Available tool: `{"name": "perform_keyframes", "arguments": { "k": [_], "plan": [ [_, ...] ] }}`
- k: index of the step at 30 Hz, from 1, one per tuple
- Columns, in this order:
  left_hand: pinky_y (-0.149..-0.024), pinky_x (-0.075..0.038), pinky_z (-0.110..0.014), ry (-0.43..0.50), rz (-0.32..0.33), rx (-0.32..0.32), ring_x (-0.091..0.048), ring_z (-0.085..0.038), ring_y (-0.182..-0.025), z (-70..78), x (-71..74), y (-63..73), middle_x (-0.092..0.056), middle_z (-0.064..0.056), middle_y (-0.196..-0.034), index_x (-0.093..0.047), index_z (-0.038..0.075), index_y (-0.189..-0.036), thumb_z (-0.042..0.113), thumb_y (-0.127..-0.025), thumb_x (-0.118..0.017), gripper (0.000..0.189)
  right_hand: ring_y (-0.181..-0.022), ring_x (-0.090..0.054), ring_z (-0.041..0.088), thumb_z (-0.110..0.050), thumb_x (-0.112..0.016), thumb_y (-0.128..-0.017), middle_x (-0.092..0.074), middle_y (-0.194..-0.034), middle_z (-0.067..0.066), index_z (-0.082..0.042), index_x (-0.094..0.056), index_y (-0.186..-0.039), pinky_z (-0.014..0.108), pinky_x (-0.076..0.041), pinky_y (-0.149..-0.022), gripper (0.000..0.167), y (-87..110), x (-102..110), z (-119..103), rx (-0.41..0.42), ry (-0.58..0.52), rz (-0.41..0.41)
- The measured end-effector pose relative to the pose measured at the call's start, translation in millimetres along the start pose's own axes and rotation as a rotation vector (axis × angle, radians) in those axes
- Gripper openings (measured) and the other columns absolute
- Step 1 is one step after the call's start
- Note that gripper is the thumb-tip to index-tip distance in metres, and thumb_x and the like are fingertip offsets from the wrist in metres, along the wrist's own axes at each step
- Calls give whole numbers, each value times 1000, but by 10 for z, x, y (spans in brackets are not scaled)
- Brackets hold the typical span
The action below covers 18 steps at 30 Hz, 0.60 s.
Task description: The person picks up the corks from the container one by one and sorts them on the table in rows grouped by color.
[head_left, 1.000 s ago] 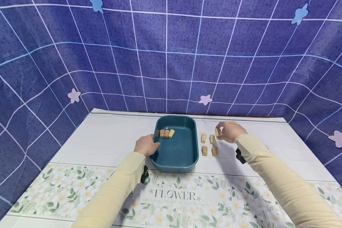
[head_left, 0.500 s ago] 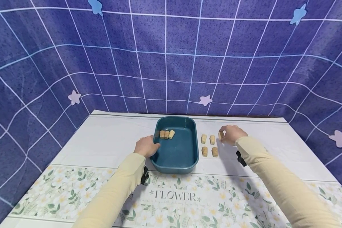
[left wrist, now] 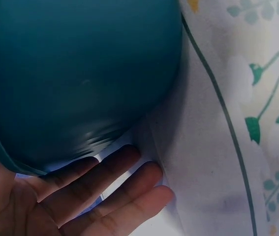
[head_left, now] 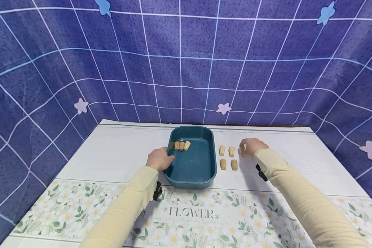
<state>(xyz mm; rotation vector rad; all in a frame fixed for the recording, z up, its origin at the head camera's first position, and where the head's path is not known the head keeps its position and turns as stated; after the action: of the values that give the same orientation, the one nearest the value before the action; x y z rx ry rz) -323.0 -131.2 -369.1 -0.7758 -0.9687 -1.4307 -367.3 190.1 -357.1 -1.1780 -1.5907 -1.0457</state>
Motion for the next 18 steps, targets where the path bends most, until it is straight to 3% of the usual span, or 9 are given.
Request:
{"name": "perform_keyframes", "arguments": {
  "k": [11, 18],
  "plan": [
    [-100, -50, -51, 0, -5, 3, -63, -41, -116, -5, -13, -6, -65, -26, -126, -56, -6, -139, 22, -102, -58, 46, -99, -61, 38, -9, -59, -86, -59, -132, 33, 2, -63, -130, 56, -53, -85, 46, -74, -121, 69, -26, 5, -38],
    [-100, -50, -51, 15, -2, 13, -63, -41, -116, -12, -19, -27, -65, -25, -127, -56, -6, -140, 23, -102, -58, 47, -103, -61, 39, -12, -63, -89, -59, -131, 32, 2, -63, -130, 57, -52, -88, 43, -53, -114, 19, -46, 26, -50]
  ]
}}
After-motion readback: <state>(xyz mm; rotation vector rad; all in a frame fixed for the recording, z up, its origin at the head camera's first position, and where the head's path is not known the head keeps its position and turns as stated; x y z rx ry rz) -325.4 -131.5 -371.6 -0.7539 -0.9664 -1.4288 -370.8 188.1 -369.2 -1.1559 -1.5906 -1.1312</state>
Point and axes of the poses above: each hand's wrist, its own y-axis away from the middle knuckle, its own x-axis out of the back of the hand, z = x × y, the point moved 9 cm from there along -y, towards the middle knuckle
